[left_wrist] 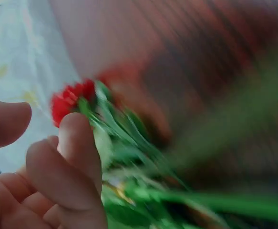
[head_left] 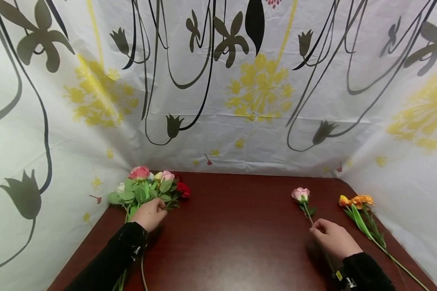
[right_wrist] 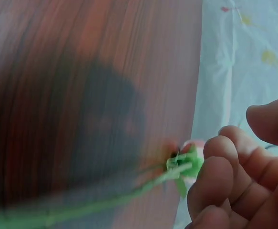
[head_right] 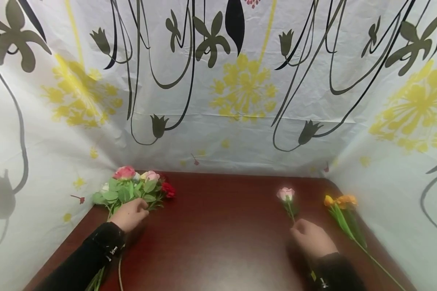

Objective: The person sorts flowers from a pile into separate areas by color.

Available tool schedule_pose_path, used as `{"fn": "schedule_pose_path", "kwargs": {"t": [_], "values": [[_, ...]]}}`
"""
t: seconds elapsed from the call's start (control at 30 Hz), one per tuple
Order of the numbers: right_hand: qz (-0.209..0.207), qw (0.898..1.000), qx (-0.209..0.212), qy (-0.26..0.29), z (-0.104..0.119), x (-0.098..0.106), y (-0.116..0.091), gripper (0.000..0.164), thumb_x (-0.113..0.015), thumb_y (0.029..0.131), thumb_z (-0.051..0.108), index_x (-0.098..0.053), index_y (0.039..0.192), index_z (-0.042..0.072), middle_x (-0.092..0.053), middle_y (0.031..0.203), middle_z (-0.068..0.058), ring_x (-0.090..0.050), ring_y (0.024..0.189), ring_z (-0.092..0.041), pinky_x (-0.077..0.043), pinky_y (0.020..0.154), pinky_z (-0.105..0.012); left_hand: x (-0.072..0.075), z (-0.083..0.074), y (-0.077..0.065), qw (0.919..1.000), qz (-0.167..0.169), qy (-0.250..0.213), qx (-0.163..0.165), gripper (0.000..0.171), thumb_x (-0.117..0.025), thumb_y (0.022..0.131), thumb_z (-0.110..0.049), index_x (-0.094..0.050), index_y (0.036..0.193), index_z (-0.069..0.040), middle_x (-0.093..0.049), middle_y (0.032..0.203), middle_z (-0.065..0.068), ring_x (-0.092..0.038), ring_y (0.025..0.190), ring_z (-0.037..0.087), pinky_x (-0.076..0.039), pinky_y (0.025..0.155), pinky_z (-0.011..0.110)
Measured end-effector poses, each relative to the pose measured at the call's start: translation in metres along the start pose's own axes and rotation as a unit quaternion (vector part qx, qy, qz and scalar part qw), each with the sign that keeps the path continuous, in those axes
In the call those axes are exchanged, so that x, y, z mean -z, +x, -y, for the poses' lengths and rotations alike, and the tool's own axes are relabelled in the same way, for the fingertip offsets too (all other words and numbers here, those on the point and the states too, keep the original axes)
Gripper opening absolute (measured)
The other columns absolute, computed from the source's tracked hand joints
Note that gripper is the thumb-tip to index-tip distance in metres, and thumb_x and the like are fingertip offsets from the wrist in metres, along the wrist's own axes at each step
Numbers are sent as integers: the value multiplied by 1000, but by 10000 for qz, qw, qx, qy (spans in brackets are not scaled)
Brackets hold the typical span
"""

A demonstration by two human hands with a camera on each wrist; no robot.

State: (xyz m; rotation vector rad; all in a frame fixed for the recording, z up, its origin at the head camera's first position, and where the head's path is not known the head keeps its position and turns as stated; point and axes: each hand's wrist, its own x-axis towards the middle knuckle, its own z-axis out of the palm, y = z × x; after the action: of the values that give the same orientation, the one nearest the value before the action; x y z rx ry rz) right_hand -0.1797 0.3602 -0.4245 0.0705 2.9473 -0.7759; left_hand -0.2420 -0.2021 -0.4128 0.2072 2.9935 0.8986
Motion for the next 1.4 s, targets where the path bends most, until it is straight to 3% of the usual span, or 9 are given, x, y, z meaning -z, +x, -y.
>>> {"fn": "schedule_pose_path", "kwargs": {"t": [0.17, 0.3, 0.47, 0.67, 0.97, 1.2, 1.4], "values": [[61, 9998, 179, 43, 12, -4, -2, 21, -59, 102, 31, -67, 105, 12, -62, 86, 0, -51, 73, -18, -39, 66, -38, 9, 14, 6, 9984, 141, 516, 154, 27, -61, 98, -16, -60, 118, 3, -66, 94, 11, -56, 69, 21, -47, 65, 40], [103, 9997, 230, 74, 18, -6, -2, 20, -60, 101, 30, -67, 105, 12, -62, 85, 0, -51, 73, -18, -39, 67, -38, 11, 25, 10, 9961, 202, 831, 215, 13, -63, 95, -16, -58, 94, -3, -56, 76, 6, -50, 62, 21, -41, 60, 37], [169, 9997, 171, 90, 21, -6, -4, 19, -60, 102, 30, -67, 104, 13, -61, 82, 0, -50, 72, -19, -38, 66, -38, 6, 34, 16, 9933, 278, 1094, 247, 29, -66, 90, -14, -49, 66, -12, -46, 59, 2, -46, 53, 19, -36, 53, 35], [245, 9995, 124, 172, 20, -14, -3, 18, -60, 102, 31, -67, 103, 14, -55, 75, -2, -49, 69, -19, -37, 64, -37, 8, 29, 9, 9900, 451, 1292, 348, 33, -65, 91, -8, -49, 62, -13, -49, 56, 3, -48, 52, 19, -38, 54, 34], [221, 9993, 134, 283, 23, -13, -8, 17, -59, 102, 29, -67, 102, 14, -52, 72, -4, -48, 66, -20, -36, 62, -37, 17, 27, 10, 9959, 544, 711, 114, 41, -51, 96, -4, -39, 59, -16, -38, 53, -1, -38, 48, 15, -35, 54, 31], [180, 9990, 238, 346, 23, -13, -8, 20, -59, 102, 30, -68, 104, 12, -53, 73, -3, -48, 66, -20, -36, 62, -36, 20, 19, 13, 9988, 399, 299, -14, 46, -59, 101, -11, -37, 60, -16, -34, 52, -3, -38, 47, 15, -38, 58, 32], [154, 9991, 246, 312, 30, -11, -9, 20, -59, 102, 29, -69, 107, 12, -58, 78, -2, -50, 70, -19, -38, 64, -37, 20, 5, 13, 9991, 284, -272, -152, 24, -59, 103, -12, -53, 80, -8, -54, 65, 3, -55, 56, 18, -41, 59, 33]]}}
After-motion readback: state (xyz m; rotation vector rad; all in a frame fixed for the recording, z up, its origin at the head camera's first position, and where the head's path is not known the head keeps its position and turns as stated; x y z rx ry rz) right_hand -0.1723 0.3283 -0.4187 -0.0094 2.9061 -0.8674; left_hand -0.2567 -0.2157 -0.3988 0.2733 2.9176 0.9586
